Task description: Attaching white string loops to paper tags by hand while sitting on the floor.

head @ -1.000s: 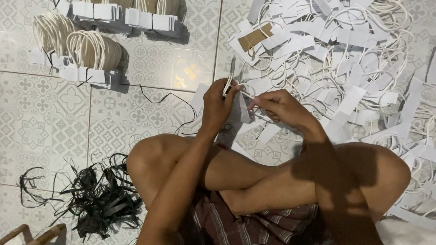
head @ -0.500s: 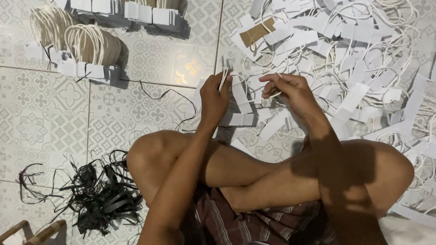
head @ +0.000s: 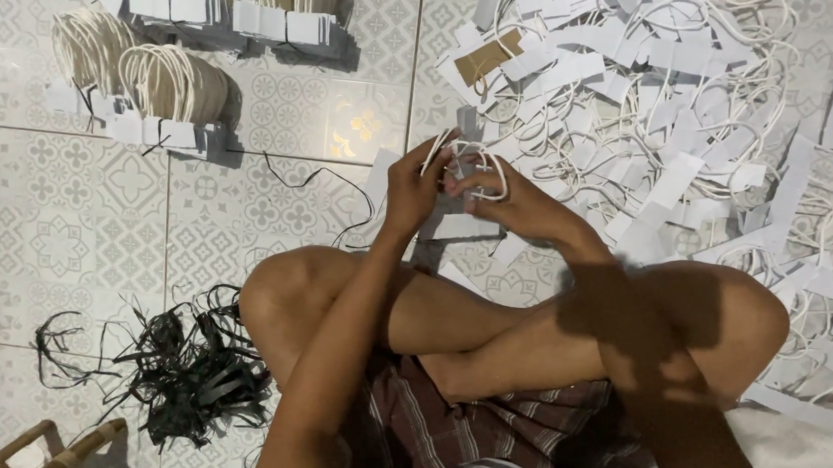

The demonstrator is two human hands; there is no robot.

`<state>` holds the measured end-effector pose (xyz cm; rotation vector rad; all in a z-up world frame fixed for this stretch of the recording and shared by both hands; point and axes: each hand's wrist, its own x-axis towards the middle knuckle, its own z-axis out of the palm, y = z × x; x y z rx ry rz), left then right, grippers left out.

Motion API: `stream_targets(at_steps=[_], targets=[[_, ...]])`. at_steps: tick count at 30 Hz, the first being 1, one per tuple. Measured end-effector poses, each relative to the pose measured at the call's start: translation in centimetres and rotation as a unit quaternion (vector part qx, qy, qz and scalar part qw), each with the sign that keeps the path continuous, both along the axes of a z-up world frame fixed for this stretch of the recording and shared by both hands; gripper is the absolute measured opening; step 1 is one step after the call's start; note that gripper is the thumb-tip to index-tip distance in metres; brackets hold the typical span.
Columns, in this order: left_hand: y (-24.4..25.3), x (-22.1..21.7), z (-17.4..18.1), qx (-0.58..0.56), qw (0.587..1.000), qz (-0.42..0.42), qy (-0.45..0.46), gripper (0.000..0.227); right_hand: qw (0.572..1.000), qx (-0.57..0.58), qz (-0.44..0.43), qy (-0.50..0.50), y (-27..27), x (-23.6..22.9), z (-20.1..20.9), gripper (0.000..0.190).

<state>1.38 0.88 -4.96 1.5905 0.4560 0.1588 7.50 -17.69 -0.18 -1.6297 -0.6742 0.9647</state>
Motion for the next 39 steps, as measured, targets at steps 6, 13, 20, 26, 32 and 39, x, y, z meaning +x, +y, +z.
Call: stream_targets(at_steps=[6, 13, 20, 26, 32, 39], targets=[[0.0, 0.1, 1.0, -0.045, 0.999, 0.0, 0.017, 0.026, 0.992, 0.063, -0.068, -0.088, -0.5, 0.8, -4.6, 0.014], [0.9, 0.4, 0.0, -0.117, 0.993, -0.018, -0.001, 0.032, 0.988, 0.088, -0.094, -0.085, -1.0, 1.2, -2.9, 0.035], [0.6, -0.5, 0.8, -0.167, 0.984, -0.055, -0.04, 0.027, 0.986, 0.068, -0.125, 0.093, -0.9, 0.5, -2.7, 0.039], [-0.2, -2.1, 3.1, -0.178, 0.98, -0.081, -0.024, 0.022, 0.99, -0.024, -0.139, 0.011, -1.4, -1.2, -1.6, 0.075], [-0.2, -2.6, 3.7, -0.213, 0.972, -0.085, -0.05, 0.026, 0.988, 0.006, -0.153, 0.031, -1.6, -2.0, 0.3, 0.076], [-0.7, -3.5, 7.9, -0.207, 0.971, -0.037, -0.111, 0.031, 0.957, 0.062, -0.26, 0.11, -2.6, -4.1, 7.0, 0.067]])
